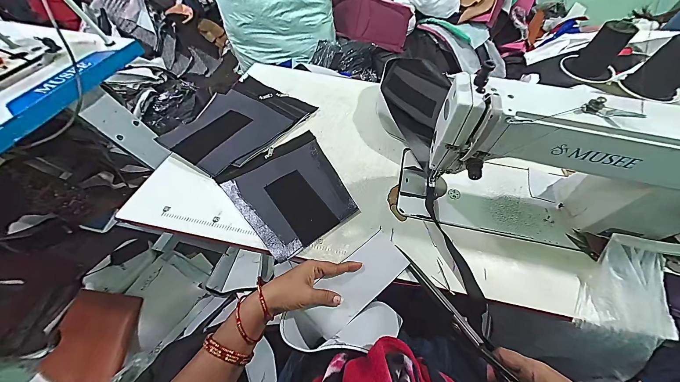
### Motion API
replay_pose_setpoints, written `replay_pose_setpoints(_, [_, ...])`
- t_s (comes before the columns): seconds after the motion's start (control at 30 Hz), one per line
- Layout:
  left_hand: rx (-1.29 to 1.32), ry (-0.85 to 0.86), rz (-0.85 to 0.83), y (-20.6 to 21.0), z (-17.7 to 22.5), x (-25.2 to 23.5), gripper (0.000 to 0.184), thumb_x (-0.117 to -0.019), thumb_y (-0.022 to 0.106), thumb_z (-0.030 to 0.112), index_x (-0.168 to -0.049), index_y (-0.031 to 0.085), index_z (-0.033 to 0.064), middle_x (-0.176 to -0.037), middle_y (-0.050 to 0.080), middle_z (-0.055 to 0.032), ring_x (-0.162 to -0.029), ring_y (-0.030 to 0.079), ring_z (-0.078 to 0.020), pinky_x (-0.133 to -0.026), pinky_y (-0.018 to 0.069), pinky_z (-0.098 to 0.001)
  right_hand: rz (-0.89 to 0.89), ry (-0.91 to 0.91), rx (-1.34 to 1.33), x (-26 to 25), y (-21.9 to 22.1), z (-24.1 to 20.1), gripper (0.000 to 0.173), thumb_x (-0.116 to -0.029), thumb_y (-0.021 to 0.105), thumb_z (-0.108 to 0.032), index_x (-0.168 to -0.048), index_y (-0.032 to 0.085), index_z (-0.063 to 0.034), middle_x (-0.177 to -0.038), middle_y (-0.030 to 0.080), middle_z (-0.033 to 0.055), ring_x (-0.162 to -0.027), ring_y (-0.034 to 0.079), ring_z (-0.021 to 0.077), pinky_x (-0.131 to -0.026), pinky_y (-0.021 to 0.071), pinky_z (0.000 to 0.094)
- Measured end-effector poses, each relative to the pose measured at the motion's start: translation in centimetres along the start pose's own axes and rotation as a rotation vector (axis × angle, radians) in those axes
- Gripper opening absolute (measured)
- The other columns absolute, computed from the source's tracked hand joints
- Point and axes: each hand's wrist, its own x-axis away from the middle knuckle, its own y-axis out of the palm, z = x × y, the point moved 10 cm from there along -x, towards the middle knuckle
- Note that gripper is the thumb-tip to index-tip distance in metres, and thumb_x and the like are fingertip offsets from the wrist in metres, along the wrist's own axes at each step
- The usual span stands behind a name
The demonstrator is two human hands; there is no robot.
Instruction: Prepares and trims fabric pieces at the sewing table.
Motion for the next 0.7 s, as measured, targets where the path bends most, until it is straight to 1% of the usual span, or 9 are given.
replay_pose_setpoints(0.17, [-0.010,0.033,0.002,-0.1,0.2,0.1,0.063,-0.0881,0.072,0.010,-0.148,0.053,0.0038,-0.151,0.056,-0.0053,-0.140,0.049,-0.0065,-0.119,0.0373,-0.0287,-0.018,-0.021,-0.049,0.3,-0.2,-0.4,0.076,-0.0744,0.061,-0.088,-0.108,0.058,-0.0202,-0.064,0.051,-0.0077,-0.044,0.048,0.0042,-0.041,0.0432,0.0213])
replay_pose_setpoints(0.27, [-0.065,0.118,0.079,-0.7,1.3,0.9,0.061,-0.0888,0.072,0.012,-0.146,0.054,0.0018,-0.148,0.059,-0.0071,-0.138,0.052,-0.0072,-0.118,0.0393,-0.0282,0.045,-0.123,-0.124,1.2,-1.2,-1.6,0.076,-0.0754,0.061,-0.087,-0.110,0.059,-0.0197,-0.064,0.053,-0.0083,-0.044,0.050,0.0034,-0.041,0.0450,0.0206])
replay_pose_setpoints(0.37, [-0.202,0.205,0.251,-2.0,3.8,2.9,0.055,-0.0917,0.069,0.018,-0.142,0.058,-0.0003,-0.142,0.063,-0.0102,-0.133,0.058,-0.0101,-0.114,0.0438,-0.0304,0.353,-0.108,-0.011,3.3,-4.9,-2.4,0.076,-0.0778,0.061,-0.084,-0.114,0.061,-0.0171,-0.063,0.053,-0.0100,-0.043,0.048,0.0020,-0.039,0.0433,0.0204])
replay_pose_setpoints(0.4, [-0.229,0.234,0.318,-2.6,4.7,3.9,0.051,-0.0932,0.068,0.020,-0.140,0.060,-0.0002,-0.140,0.065,-0.0094,-0.130,0.060,-0.0087,-0.113,0.0453,-0.0290,0.492,-0.069,0.085,4.0,-6.7,-2.4,0.076,-0.0796,0.062,-0.080,-0.115,0.062,-0.0139,-0.064,0.055,-0.0080,-0.043,0.048,0.0032,-0.039,0.0438,0.0225])
replay_pose_setpoints(0.43, [-0.250,0.269,0.386,-3.2,5.7,4.9,0.049,-0.0943,0.066,0.022,-0.138,0.062,0.0005,-0.138,0.067,-0.0076,-0.127,0.062,-0.0061,-0.111,0.0467,-0.0267,0.624,-0.021,0.194,4.6,-8.5,-2.3,0.069,-0.0837,0.064,-0.071,-0.116,0.064,-0.0095,-0.068,0.057,-0.0044,-0.045,0.049,0.0059,-0.042,0.0449,0.0261])
replay_pose_setpoints(0.5, [-0.270,0.357,0.534,-4.9,7.6,7.2,0.045,-0.0952,0.066,0.026,-0.135,0.066,0.0030,-0.133,0.070,-0.0018,-0.120,0.064,0.0005,-0.106,0.0497,-0.0211,0.808,0.108,0.388,5.4,-11.6,-2.5,0.057,-0.0918,0.071,-0.052,-0.114,0.065,0.0001,-0.075,0.059,0.0086,-0.057,0.054,0.0200,-0.055,0.0487,0.0432])
replay_pose_setpoints(0.57, [-0.281,0.397,0.718,-6.7,9.3,10.2,0.046,-0.0948,0.067,0.029,-0.135,0.066,0.0069,-0.132,0.070,0.0053,-0.118,0.063,0.0046,-0.103,0.0514,-0.0182,0.928,0.242,0.523,5.6,-13.8,-3.0,0.054,-0.0921,0.076,-0.042,-0.115,0.064,0.0061,-0.086,0.064,0.0243,-0.077,0.061,0.0400,-0.072,0.0482,0.0628])
replay_pose_setpoints(0.63, [-0.261,0.400,0.915,-8.9,10.1,13.7,0.049,-0.0957,0.067,0.025,-0.141,0.059,0.0076,-0.136,0.066,0.0086,-0.118,0.063,0.0042,-0.102,0.0532,-0.0197,0.981,0.341,0.615,5.3,-15.4,-3.1,0.057,-0.0922,0.076,-0.039,-0.125,0.062,0.0061,-0.105,0.067,0.0328,-0.100,0.064,0.0523,-0.086,0.0462,0.0715])
replay_pose_setpoints(0.7, [-0.242,0.428,1.113,-11.7,9.2,18.0,0.051,-0.0980,0.062,0.014,-0.147,0.050,0.0048,-0.142,0.060,0.0049,-0.122,0.061,-0.0001,-0.104,0.0522,-0.0232,0.997,0.375,0.661,4.8,-16.6,-3.1,0.057,-0.0927,0.076,-0.030,-0.135,0.058,0.0042,-0.119,0.065,0.0336,-0.113,0.061,0.0539,-0.092,0.0441,0.0727])
